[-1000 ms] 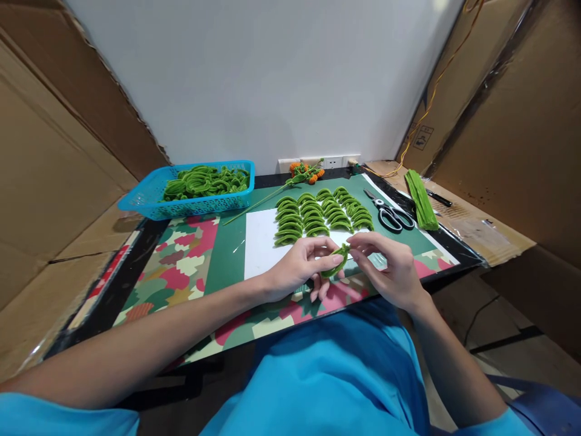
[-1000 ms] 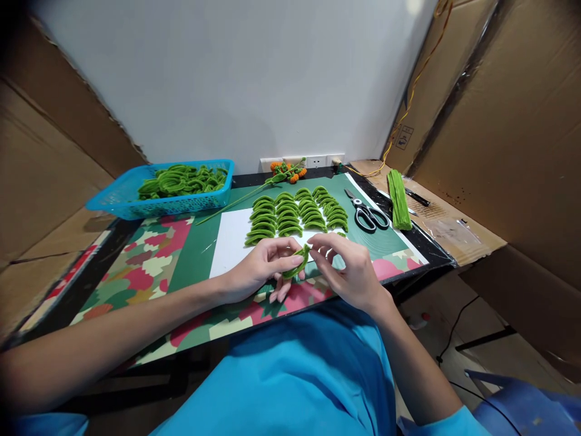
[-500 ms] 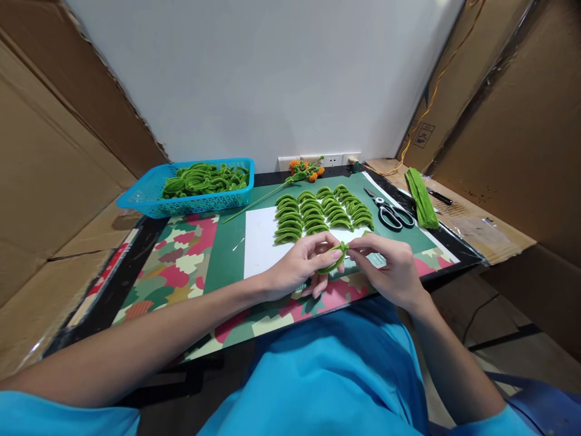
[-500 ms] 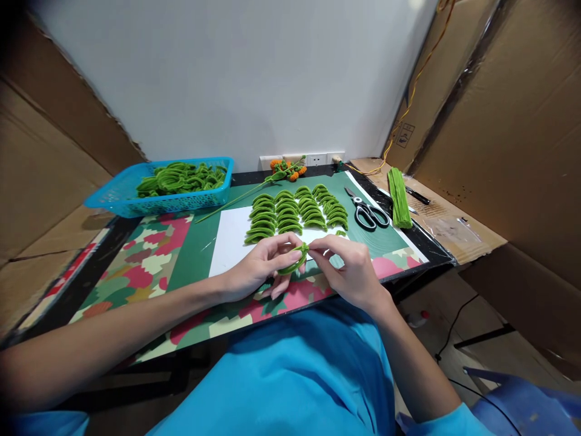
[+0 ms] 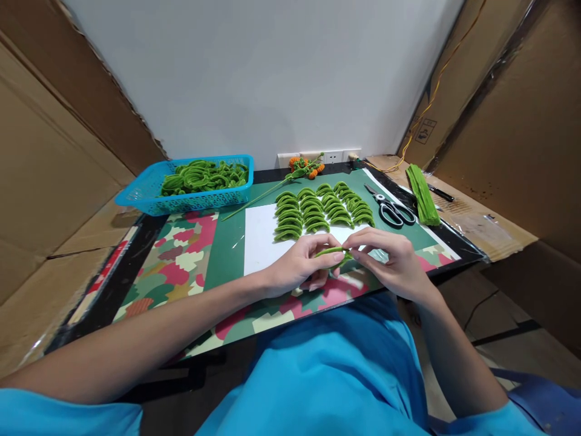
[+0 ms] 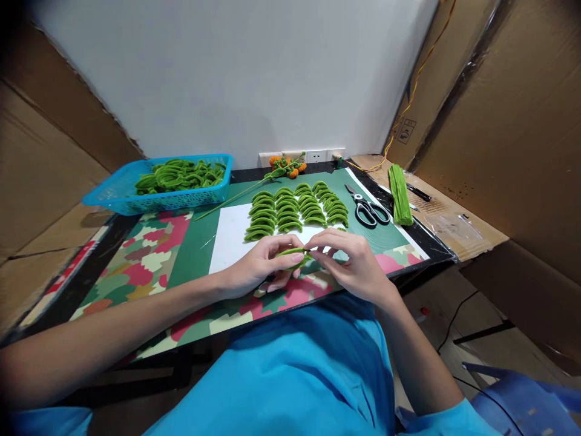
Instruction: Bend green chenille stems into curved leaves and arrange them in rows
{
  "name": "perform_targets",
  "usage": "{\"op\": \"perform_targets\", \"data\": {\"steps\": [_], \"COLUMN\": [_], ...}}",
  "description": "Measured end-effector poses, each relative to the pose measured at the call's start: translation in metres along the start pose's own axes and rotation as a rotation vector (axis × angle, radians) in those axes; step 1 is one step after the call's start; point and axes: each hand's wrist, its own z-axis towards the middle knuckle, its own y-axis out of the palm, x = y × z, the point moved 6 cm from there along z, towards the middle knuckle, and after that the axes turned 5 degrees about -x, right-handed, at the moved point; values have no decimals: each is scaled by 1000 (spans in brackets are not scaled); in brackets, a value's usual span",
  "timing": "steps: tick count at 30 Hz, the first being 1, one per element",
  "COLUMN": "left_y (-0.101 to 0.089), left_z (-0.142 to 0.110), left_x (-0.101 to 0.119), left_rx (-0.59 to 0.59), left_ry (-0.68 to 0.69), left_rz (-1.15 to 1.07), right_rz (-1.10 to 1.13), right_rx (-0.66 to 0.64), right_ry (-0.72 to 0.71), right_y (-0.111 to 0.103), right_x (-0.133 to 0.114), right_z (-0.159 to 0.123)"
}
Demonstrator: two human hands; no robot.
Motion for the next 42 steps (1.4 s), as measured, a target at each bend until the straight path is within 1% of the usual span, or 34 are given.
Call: {"op": "perform_targets", "data": {"steps": [6, 9, 13, 19, 24, 28, 34, 36, 39, 42], "left_y": [0, 1, 2, 3, 4, 5, 6, 4, 2, 1], "left_z": [0, 1, 2, 2, 2, 3, 3, 3, 3, 3], "left_x": [0, 1, 2, 0, -2, -2, -1, -1, -2, -2], "left_rx": [-20, -37, -55, -90, -108, -110, -141, -126, -94, -70], "left_ry": [0, 0, 14, -4, 2, 3, -10, -2, 0, 13], "left_rz": [-2, 25, 61, 102, 87, 38, 99, 95, 96, 78], "right_rz": [-13, -14, -30, -11, 44, 84, 141, 185, 255, 259], "right_rx": [-87, -106, -134, -178, -192, -189, -175, -138, -49, 3], "right_ry": [-81, -88, -59, 52, 74, 102, 133, 150, 166, 155], "right_y": [-1, 0, 4, 10, 11, 11, 11, 10, 7, 6], "right_x": [-2, -2, -1, 5, 7, 9, 12, 12, 12, 12], "right_z": [0, 0, 1, -1, -2, -3, -6, -6, -7, -8]}}
